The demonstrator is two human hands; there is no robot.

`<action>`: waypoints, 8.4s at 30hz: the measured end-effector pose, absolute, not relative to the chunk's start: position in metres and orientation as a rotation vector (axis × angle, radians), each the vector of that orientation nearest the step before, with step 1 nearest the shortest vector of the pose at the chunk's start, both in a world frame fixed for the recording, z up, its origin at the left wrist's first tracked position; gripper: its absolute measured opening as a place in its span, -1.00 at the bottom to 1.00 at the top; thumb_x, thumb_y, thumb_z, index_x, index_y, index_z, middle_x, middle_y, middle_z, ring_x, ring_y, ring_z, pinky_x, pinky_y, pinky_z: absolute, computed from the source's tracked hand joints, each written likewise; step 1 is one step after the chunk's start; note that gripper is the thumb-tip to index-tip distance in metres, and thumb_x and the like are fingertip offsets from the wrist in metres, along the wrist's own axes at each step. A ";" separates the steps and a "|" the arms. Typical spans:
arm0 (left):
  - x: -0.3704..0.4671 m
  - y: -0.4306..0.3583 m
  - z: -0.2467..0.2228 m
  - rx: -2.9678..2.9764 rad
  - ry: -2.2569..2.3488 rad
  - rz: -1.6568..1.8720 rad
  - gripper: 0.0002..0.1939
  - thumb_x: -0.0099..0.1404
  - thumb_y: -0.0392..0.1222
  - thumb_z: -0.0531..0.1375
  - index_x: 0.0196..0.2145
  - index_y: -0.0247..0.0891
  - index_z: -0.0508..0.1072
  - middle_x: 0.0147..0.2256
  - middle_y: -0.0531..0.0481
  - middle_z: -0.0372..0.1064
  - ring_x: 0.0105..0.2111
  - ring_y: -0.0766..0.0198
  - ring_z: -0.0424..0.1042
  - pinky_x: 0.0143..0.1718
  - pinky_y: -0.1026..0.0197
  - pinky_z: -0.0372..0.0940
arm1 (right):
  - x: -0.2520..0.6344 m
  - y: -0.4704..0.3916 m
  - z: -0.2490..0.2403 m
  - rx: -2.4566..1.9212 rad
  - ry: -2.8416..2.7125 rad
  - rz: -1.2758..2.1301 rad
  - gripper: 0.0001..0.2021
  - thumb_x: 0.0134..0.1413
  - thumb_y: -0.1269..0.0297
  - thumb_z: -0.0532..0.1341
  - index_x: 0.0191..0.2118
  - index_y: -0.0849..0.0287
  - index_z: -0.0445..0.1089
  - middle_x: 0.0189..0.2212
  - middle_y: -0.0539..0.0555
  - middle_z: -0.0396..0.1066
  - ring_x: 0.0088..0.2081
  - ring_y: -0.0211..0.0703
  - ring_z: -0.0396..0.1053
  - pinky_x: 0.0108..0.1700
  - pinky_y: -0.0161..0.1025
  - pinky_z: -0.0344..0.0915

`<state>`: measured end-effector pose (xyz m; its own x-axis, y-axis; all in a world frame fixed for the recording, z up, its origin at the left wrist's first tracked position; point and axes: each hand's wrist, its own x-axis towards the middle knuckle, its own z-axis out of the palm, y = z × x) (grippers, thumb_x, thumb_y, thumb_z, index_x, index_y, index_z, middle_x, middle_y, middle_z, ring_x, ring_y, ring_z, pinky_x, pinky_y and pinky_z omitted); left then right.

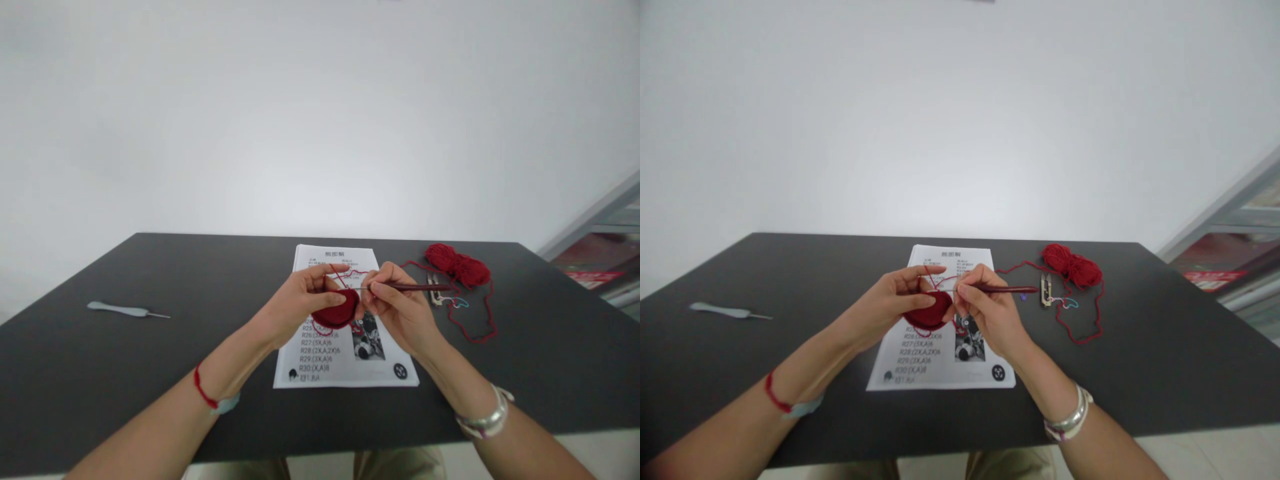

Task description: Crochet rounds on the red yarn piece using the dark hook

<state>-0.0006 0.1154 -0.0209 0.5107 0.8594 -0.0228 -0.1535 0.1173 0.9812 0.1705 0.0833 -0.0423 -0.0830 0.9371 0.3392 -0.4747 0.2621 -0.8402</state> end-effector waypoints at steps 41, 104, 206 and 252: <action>0.015 0.106 -0.026 1.041 0.861 0.937 -0.47 -0.04 -0.33 0.34 -0.05 -0.38 0.47 -0.53 0.09 0.43 -0.52 0.36 0.35 -0.41 0.27 0.22 | 0.167 0.081 -0.064 -0.771 -2.032 -0.432 -0.83 0.23 0.54 0.03 -0.29 0.15 0.25 -0.46 0.04 0.28 -0.47 -0.19 0.23 -0.45 -0.28 0.24; 0.004 0.115 -0.024 0.865 0.666 0.762 -0.45 -0.11 -0.39 0.39 -0.08 -0.29 0.51 -0.42 0.02 0.47 -0.44 0.35 0.40 -0.33 0.29 0.24 | 0.167 0.085 -0.072 -0.683 -1.701 0.171 -0.90 0.19 0.43 0.13 -0.28 0.05 0.27 -0.41 -0.01 0.33 -0.46 -0.23 0.32 -0.48 -0.29 0.28; 0.003 0.113 -0.026 1.646 0.935 1.020 -0.50 0.15 -0.32 0.18 0.08 -0.23 0.44 -0.48 0.13 0.27 -0.46 0.33 0.21 -0.34 0.23 0.14 | 0.165 0.080 -0.057 -0.736 -1.362 0.701 -0.88 0.15 0.39 0.20 -0.40 0.10 0.26 -0.54 -0.09 0.22 -0.57 -0.30 0.19 -0.55 -0.32 0.16; -0.015 0.128 -0.015 1.033 0.567 0.686 -0.54 -0.03 -0.44 0.35 -0.11 -0.34 0.54 -0.49 0.07 0.41 -0.53 0.44 0.34 -0.51 0.39 0.17 | 0.175 0.086 -0.052 -0.528 -1.231 1.038 -0.89 0.01 0.37 0.33 -0.42 0.13 0.37 -0.44 -0.06 0.33 -0.64 -0.43 0.18 -0.65 -0.40 0.07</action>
